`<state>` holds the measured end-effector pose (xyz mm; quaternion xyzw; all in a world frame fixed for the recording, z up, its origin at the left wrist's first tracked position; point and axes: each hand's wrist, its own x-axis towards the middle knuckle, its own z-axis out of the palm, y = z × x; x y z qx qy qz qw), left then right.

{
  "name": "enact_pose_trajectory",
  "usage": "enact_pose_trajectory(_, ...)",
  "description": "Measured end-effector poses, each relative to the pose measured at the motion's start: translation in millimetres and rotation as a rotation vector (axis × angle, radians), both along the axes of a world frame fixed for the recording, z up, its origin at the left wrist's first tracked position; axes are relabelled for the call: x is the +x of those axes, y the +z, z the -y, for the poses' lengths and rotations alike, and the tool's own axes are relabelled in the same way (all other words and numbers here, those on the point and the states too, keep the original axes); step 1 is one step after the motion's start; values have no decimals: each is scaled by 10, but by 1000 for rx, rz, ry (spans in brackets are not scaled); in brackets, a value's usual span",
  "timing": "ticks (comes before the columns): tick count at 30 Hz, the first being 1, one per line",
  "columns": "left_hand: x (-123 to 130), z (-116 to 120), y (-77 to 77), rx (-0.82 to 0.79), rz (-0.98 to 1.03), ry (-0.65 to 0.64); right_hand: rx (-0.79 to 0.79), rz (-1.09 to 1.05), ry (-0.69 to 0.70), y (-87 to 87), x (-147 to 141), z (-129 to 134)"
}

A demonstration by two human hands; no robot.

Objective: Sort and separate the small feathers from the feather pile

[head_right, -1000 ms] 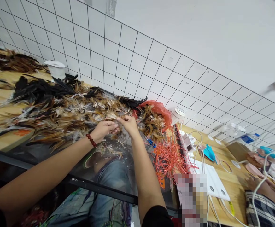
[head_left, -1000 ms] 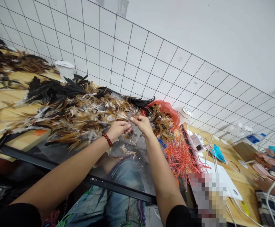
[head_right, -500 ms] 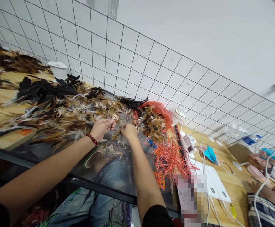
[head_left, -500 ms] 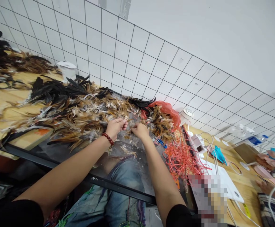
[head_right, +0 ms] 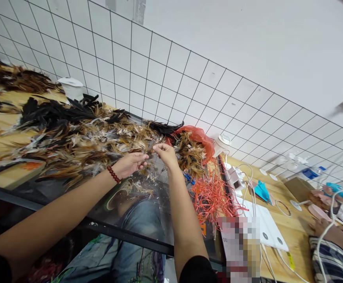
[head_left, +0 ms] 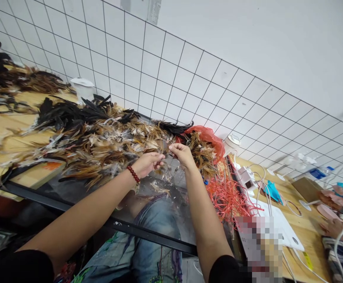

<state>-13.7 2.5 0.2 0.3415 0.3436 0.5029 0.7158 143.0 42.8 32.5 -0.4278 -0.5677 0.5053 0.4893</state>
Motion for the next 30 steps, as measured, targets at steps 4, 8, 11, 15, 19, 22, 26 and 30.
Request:
enact_pose_trajectory(4, 6, 15, 10, 23, -5, -47, -25, -43, -42, -25, -4, -11)
enact_pose_trajectory(8, -6, 10, 17, 65, -17, -11, -121, 116, 110, -38, 4, 25)
enact_pose_trajectory(11, -6, 18, 30, 51, -38, -40, -88, 144, 142, -46, -14, 41)
enact_pose_trajectory(15, -4, 24, 41, 18, -6, -69, -59, 14, 13, -23, -8, 11)
enact_pose_trajectory(19, -20, -19, 1, -51, 14, -2, -92, -136, -78, 16, 44, -11)
enact_pose_trajectory(22, -27, -55, -44, -96, 31, 46, -117, -130, -65, 20, 44, -4)
enact_pose_trajectory(26, -23, -62, -55, -132, 59, 33, -29, -2, -46, -19, -27, 1)
enact_pose_trajectory(30, -24, -52, -32, -165, 42, 40, 189, 199, -86, -57, -92, 3)
